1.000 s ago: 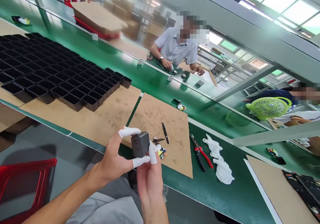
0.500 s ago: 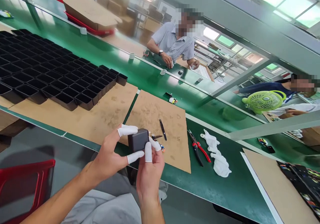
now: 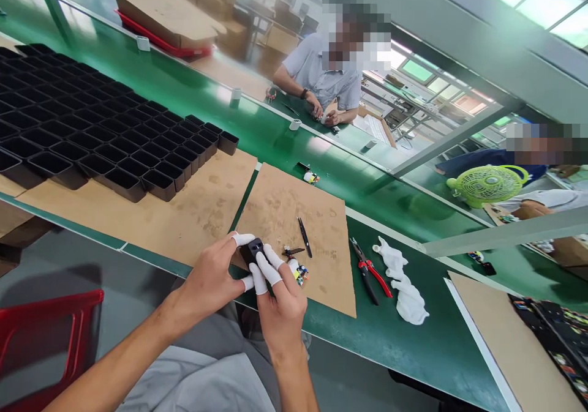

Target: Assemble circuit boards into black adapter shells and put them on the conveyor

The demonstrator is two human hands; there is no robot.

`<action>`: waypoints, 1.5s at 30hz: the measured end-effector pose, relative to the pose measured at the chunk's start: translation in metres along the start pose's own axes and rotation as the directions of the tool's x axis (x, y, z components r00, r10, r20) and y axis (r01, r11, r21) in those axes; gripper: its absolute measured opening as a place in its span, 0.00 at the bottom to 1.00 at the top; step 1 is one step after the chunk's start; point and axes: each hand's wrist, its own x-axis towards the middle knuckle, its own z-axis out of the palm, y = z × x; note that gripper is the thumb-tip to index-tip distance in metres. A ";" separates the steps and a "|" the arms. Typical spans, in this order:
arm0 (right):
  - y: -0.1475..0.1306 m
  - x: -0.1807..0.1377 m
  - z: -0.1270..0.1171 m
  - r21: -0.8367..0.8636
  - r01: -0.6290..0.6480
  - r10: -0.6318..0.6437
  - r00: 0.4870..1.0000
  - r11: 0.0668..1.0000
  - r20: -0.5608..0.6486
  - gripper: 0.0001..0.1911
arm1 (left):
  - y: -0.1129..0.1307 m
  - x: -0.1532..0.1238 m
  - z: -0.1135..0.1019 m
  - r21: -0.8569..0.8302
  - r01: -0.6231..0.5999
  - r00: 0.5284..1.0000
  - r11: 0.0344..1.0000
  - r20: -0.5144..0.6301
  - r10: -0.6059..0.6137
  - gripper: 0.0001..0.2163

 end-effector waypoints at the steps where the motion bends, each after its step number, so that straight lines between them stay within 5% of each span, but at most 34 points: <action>1: 0.000 0.001 -0.003 -0.003 0.027 -0.027 1.000 1.000 0.003 0.29 | 0.003 0.001 -0.002 -0.004 -0.020 1.000 1.000 -0.013 0.020 0.28; 10: 0.012 -0.008 0.003 -0.086 0.093 -0.080 0.986 0.992 0.143 0.25 | -0.007 0.002 0.002 0.101 0.092 0.993 0.991 0.067 -0.099 0.26; 16: 0.002 0.001 -0.014 -0.138 0.125 -0.114 0.990 0.983 0.086 0.40 | 0.012 -0.001 -0.002 0.072 -0.081 0.994 0.994 -0.066 0.086 0.32; 25: 0.020 -0.002 -0.004 -0.090 0.052 -0.027 0.967 0.995 0.254 0.25 | -0.020 -0.008 0.015 0.146 0.023 0.995 0.989 0.089 -0.037 0.31; 30: 0.010 0.002 -0.008 -0.070 0.022 -0.008 0.982 0.997 0.187 0.33 | -0.017 -0.012 0.012 0.094 0.086 0.996 0.992 0.021 -0.088 0.34; 37: 0.013 -0.002 0.001 -0.106 -0.039 0.060 0.976 0.994 0.209 0.32 | -0.008 -0.008 0.004 0.130 -0.036 0.999 0.991 0.004 0.035 0.26; 45: 0.010 -0.001 -0.009 -0.098 0.048 -0.029 0.982 0.994 0.188 0.37 | -0.016 -0.019 0.007 0.142 -0.021 0.995 0.990 -0.097 0.035 0.22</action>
